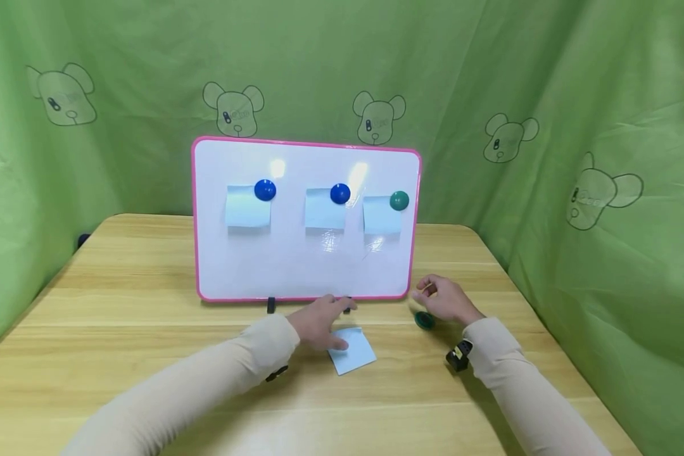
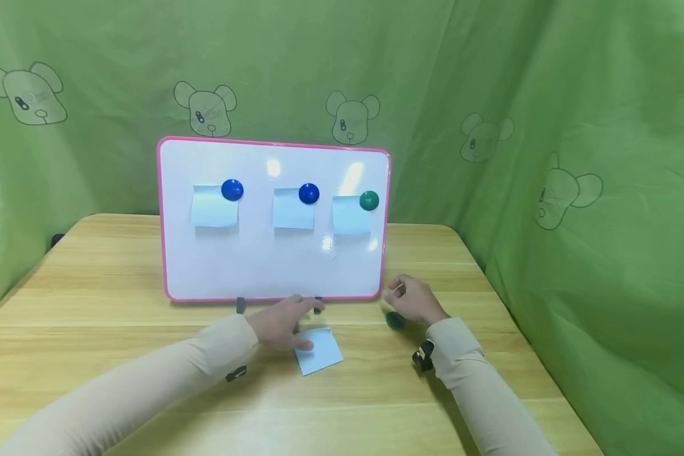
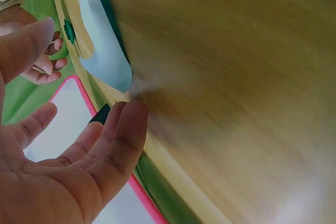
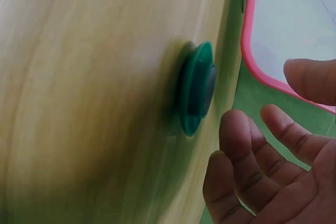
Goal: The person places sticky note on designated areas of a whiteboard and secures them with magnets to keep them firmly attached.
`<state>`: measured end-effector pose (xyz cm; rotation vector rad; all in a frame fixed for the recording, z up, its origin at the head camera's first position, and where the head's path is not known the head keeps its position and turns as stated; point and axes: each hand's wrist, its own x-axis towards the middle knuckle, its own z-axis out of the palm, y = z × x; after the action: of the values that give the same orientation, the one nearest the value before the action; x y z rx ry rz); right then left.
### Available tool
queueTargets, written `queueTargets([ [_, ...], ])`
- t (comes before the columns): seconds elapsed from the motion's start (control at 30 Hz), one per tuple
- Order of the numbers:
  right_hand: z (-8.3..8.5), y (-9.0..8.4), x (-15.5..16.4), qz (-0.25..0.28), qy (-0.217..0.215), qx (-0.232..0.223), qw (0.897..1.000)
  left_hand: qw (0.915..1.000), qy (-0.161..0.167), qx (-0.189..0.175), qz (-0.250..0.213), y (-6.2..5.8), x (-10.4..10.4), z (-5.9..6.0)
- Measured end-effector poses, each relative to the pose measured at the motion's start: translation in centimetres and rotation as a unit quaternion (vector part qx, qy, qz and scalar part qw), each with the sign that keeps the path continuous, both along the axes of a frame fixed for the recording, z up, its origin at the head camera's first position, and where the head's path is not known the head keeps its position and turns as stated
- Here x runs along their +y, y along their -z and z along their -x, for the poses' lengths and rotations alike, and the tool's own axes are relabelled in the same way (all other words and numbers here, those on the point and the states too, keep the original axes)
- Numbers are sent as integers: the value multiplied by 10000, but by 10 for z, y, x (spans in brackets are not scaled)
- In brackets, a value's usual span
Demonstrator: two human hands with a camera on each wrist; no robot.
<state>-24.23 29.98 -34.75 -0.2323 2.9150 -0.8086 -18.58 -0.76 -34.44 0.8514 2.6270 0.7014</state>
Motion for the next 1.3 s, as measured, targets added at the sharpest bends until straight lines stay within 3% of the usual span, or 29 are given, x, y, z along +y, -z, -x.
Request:
queueTargets([
  [0.23, -3, 1, 2, -105, -128, -99, 9998, 9999, 122, 40, 65, 4, 1, 0],
  [0.73, -5, 7, 6, -183, -438, -370, 9982, 9993, -99, 59, 364, 11, 10, -2],
  [1.07, -5, 8, 6, -69, -393, -537, 9978, 9989, -212, 74, 422, 11, 13, -6],
  [1.3, -6, 8, 7, -254, -505, -430, 9975, 9992, 47, 276, 290, 12, 12, -3],
])
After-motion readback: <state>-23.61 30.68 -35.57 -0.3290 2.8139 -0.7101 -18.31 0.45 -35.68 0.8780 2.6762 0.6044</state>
